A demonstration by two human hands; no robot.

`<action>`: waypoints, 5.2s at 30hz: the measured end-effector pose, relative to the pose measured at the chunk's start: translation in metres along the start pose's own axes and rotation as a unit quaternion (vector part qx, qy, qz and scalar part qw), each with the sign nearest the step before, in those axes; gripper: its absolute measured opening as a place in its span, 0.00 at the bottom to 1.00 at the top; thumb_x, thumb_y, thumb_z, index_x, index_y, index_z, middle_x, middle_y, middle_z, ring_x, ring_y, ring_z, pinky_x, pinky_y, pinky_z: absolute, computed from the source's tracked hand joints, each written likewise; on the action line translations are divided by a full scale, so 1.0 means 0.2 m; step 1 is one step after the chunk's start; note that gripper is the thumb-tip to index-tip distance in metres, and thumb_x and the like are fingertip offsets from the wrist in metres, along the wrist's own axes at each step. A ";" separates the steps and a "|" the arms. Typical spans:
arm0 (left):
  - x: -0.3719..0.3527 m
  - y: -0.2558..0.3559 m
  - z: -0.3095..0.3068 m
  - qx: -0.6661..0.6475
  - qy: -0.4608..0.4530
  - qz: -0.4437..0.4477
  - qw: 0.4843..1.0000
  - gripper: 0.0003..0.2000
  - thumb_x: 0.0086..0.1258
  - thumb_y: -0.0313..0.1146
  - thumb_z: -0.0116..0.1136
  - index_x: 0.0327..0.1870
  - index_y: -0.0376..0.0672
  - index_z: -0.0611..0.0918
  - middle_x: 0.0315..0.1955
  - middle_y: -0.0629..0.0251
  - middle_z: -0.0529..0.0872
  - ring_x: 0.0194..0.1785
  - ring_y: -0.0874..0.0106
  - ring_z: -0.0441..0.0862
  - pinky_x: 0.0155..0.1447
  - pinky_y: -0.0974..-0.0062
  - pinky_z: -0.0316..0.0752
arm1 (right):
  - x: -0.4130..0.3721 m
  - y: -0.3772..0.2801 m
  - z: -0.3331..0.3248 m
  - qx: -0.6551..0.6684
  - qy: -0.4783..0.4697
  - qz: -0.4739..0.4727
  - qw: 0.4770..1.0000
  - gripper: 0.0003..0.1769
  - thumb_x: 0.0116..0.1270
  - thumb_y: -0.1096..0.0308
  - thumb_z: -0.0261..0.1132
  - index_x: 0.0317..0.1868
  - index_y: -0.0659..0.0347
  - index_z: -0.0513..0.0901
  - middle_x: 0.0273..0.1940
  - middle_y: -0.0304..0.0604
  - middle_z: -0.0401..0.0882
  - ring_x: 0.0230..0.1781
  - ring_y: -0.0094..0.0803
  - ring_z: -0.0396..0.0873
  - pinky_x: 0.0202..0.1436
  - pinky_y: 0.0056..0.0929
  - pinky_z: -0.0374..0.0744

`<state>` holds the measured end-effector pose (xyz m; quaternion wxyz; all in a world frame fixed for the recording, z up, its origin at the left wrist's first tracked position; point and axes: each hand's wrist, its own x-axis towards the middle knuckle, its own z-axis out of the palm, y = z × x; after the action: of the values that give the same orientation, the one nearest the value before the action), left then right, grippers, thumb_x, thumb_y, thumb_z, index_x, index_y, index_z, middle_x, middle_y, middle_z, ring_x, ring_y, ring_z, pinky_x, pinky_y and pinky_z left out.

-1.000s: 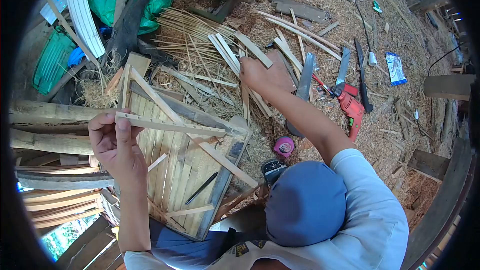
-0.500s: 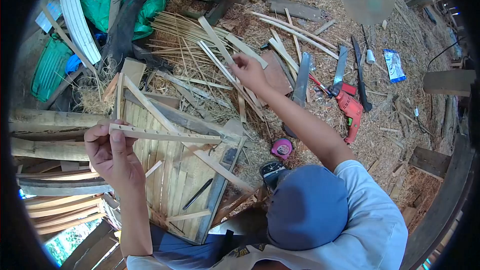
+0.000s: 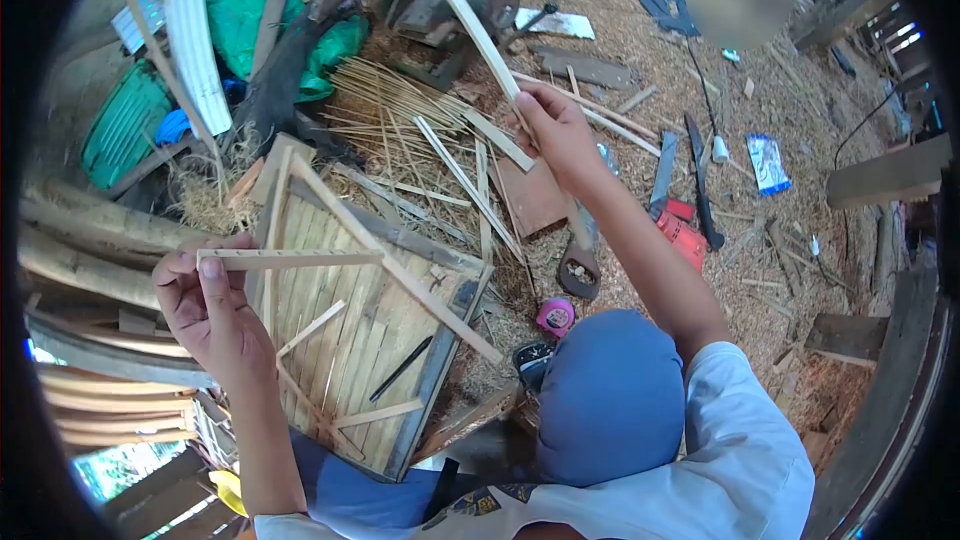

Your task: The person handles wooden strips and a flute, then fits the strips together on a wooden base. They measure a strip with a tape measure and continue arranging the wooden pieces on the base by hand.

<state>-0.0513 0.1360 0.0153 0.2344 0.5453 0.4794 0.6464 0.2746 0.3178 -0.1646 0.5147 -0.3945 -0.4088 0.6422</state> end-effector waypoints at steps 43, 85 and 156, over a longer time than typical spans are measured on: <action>-0.55 0.41 -1.35 0.328 0.112 0.053 0.937 0.05 0.72 0.20 0.70 0.44 0.33 0.85 0.44 0.62 0.89 0.46 0.71 0.92 0.50 0.74 0.89 | -1.40 -0.35 1.60 -0.241 -0.483 -0.019 0.842 0.25 0.70 0.83 0.62 0.65 0.57 0.76 0.45 0.33 0.69 0.28 0.09 0.71 0.30 0.14 0.70; -0.48 0.21 -1.47 0.236 0.064 0.021 0.969 0.15 0.76 0.17 0.64 0.60 0.39 0.82 0.46 0.67 0.87 0.53 0.76 0.87 0.55 0.76 0.85 | -1.49 -0.55 1.62 -0.376 -0.325 -0.024 0.867 0.24 0.72 0.75 0.66 0.68 0.57 0.77 0.44 0.41 0.85 0.24 0.20 0.78 0.30 0.27 0.76; -0.53 0.36 -1.56 0.217 -0.046 0.078 0.972 0.09 0.79 0.20 0.58 0.54 0.37 0.86 0.60 0.60 0.88 0.59 0.72 0.87 0.62 0.72 0.84 | -1.10 -0.28 1.75 -0.521 -0.287 -0.541 0.595 0.20 0.70 0.71 0.66 0.61 0.48 0.85 0.42 0.40 0.79 0.38 0.42 0.84 0.42 0.42 0.82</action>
<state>-0.2940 -0.0952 0.0442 0.0813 0.6480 0.5528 0.5176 0.0037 0.0665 0.0299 0.3302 -0.0971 -0.9389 0.0040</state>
